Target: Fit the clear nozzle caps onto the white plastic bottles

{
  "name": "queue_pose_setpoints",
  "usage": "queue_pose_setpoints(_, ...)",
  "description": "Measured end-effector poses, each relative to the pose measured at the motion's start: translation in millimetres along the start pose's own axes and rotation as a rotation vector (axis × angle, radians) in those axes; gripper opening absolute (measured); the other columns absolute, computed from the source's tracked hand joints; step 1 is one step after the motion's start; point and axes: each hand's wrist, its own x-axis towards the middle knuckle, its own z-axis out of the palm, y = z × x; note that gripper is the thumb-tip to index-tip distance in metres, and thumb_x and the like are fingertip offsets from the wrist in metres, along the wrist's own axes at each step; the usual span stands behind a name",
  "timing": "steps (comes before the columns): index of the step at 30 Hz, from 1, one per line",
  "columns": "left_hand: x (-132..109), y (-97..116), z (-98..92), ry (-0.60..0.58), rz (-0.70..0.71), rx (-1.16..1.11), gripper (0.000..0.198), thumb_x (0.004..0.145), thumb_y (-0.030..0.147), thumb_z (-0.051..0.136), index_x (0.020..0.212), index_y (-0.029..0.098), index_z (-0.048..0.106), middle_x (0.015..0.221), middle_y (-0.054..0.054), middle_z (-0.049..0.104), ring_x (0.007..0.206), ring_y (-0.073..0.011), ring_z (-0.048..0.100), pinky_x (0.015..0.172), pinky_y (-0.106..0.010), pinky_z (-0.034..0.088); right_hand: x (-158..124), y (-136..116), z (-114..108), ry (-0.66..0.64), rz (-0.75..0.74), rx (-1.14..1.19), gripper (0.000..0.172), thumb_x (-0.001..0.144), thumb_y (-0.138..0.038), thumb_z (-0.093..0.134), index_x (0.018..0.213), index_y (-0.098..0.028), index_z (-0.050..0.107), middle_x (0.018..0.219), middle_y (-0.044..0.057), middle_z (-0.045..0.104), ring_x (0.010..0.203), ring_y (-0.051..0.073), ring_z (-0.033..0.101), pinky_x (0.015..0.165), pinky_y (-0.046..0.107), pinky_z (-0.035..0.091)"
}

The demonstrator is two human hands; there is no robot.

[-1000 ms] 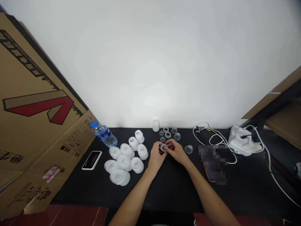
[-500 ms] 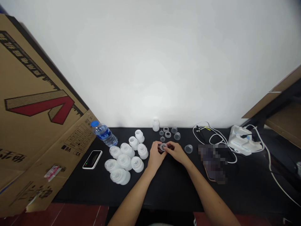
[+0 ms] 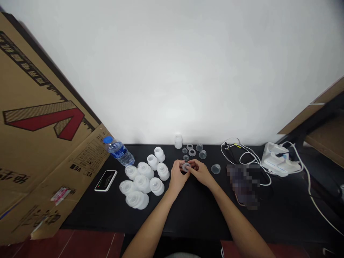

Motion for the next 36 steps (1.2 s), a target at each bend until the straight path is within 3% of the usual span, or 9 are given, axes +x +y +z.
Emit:
queue_pose_setpoints(5, 1, -6, 0.7, -0.02, 0.018, -0.047, 0.037, 0.084, 0.017, 0.078, 0.118, 0.023, 0.065, 0.124, -0.009, 0.071, 0.103, -0.0207, 0.076, 0.085, -0.036, 0.066, 0, 2, -2, 0.019, -0.02, -0.054, 0.032, 0.091, -0.043, 0.076, 0.114, -0.022, 0.077, 0.101, 0.005, 0.08, 0.073, 0.019, 0.067, 0.07, 0.032, 0.054)
queue_pose_setpoints(11, 0, -1, -2.0, -0.07, 0.075, -0.016, 0.036, 0.085, 0.013, 0.075, 0.118, 0.024, 0.069, 0.122, -0.007, 0.072, 0.108, -0.0224, 0.075, 0.091, -0.039, 0.067, 1, 3, -2, 0.05, -0.009, -0.023, 0.031, 0.092, -0.043, 0.072, 0.114, -0.021, 0.076, 0.106, 0.008, 0.082, 0.079, 0.021, 0.072, 0.073, 0.034, 0.057)
queue_pose_setpoints(20, 1, -1, -2.5, -0.053, 0.081, -0.025, 0.039, 0.083, 0.008, 0.074, 0.119, 0.023, 0.071, 0.116, -0.007, 0.074, 0.101, -0.0216, 0.077, 0.087, -0.037, 0.066, 0, 1, 0, 0.058, 0.004, 0.003, 0.027, 0.09, -0.043, 0.074, 0.108, -0.022, 0.075, 0.098, 0.006, 0.082, 0.081, 0.023, 0.073, 0.074, 0.035, 0.058)
queue_pose_setpoints(29, 1, 9, -6.2, -0.11, 0.224, 0.148, 0.039, 0.085, 0.006, 0.072, 0.118, 0.026, 0.071, 0.125, -0.007, 0.073, 0.116, -0.0262, 0.071, 0.095, -0.041, 0.061, 2, 4, 0, 0.043, 0.032, 0.16, 0.033, 0.085, -0.039, 0.077, 0.112, -0.021, 0.07, 0.08, 0.0, 0.078, 0.073, 0.022, 0.073, 0.074, 0.035, 0.058)
queue_pose_setpoints(36, 1, 4, -4.6, -0.105, 0.141, 0.055, 0.037, 0.086, 0.01, 0.075, 0.119, 0.026, 0.072, 0.117, -0.006, 0.075, 0.105, -0.0234, 0.075, 0.093, -0.041, 0.063, 4, 0, -5, -0.034, 0.086, 0.249, 0.039, 0.088, -0.051, 0.076, 0.112, -0.02, 0.076, 0.087, 0.005, 0.079, 0.074, 0.022, 0.072, 0.056, 0.027, 0.049)
